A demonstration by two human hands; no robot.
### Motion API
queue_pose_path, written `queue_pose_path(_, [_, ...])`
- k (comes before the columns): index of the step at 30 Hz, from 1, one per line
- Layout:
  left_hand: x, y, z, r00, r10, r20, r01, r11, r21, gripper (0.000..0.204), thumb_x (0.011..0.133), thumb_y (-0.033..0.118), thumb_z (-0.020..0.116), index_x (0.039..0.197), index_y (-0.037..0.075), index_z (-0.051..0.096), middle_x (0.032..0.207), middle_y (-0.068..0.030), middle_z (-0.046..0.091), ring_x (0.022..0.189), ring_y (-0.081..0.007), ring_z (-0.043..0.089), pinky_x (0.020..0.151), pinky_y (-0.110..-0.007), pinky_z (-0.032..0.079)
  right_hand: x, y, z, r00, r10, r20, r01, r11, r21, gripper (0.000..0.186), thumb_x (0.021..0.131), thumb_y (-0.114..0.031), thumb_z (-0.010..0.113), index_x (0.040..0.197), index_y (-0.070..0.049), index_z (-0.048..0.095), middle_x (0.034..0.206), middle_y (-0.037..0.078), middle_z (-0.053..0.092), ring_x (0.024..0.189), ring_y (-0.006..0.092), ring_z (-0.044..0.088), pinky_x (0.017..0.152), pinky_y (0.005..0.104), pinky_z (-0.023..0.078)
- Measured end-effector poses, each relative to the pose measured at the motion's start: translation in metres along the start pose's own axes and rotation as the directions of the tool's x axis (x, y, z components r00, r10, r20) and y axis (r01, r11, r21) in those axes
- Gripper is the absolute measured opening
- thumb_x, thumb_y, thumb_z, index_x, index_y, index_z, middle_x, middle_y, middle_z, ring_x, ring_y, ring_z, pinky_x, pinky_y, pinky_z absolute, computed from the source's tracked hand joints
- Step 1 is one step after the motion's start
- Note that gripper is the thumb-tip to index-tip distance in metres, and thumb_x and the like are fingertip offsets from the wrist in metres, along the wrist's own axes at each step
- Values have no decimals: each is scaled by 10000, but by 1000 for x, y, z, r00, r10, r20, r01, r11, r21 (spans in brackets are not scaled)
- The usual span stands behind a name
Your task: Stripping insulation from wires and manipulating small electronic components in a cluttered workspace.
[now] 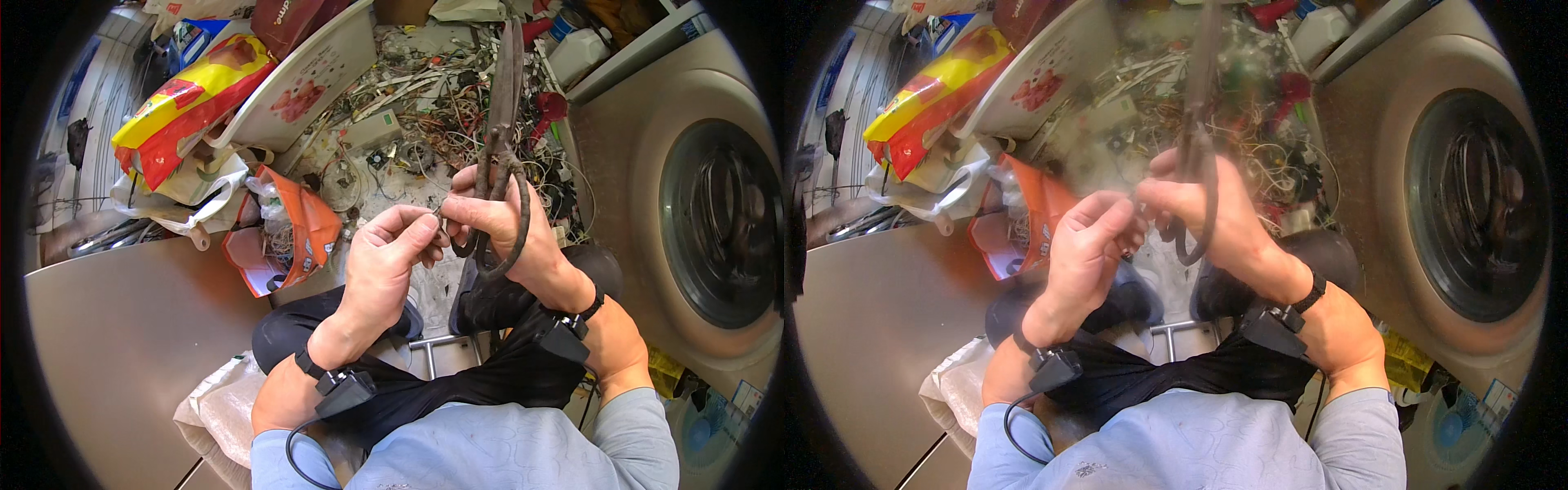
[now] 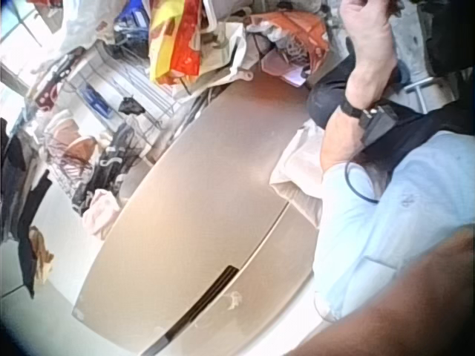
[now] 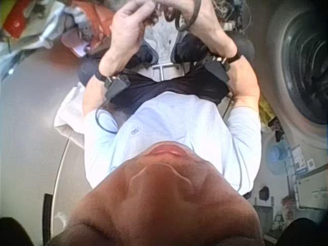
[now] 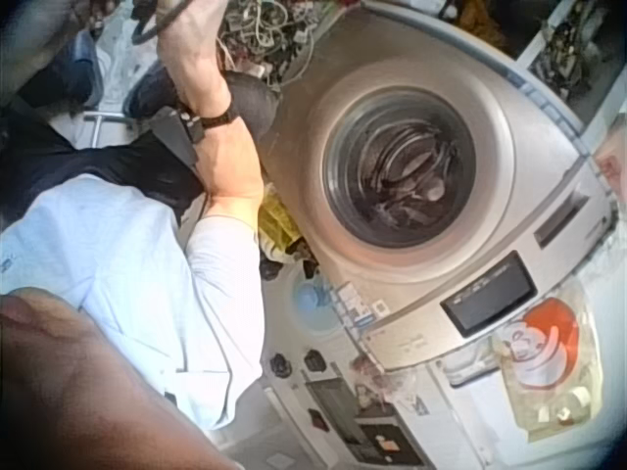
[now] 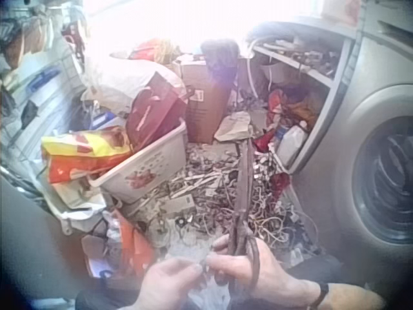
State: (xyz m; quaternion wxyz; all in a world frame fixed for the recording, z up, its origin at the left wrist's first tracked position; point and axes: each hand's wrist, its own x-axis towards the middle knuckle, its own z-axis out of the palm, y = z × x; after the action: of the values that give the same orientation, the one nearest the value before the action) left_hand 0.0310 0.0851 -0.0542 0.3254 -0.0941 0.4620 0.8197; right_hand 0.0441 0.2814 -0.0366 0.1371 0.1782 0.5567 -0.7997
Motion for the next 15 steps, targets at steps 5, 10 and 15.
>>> queue_pose_path(5, [-1, 0, 3, 1000, 28, 5, -28, 994, 110, 192, 1020, 192, 662, 1074, 10, 686, 885, -79, 727, 748, -158, 645, 702, -284, 484, -1, 3, 3, 998, -55, -8, 55, 997, -61, 435, 856, -94, 794, 1199, 54, 571, 942, 99, 676, 791, 177, 687, 699, 317, 552])
queue_pose_path(10, [2, 2, 0, 992, -117, 47, 123, 979, -163, 172, 1036, 172, 618, 1051, 18, 692, 874, -88, 740, 732, -157, 674, 698, -279, 525, -1, 7, 5, 970, -240, -17, 233, 954, -186, 365, 872, -160, 773, 1122, 36, 594, 843, 59, 664, 720, 132, 640, 638, 297, 530])
queue_pose_path(15, [3, 5, -3, 984, -166, 66, 177, 959, -220, 193, 1048, 177, 570, 1029, 24, 687, 851, -87, 731, 695, -164, 666, 678, -286, 525, 2, 2, -2, 993, -102, 55, 111, 974, -198, 400, 870, -98, 779, 1178, 55, 574, 956, 106, 680, 798, 168, 685, 702, 313, 558])
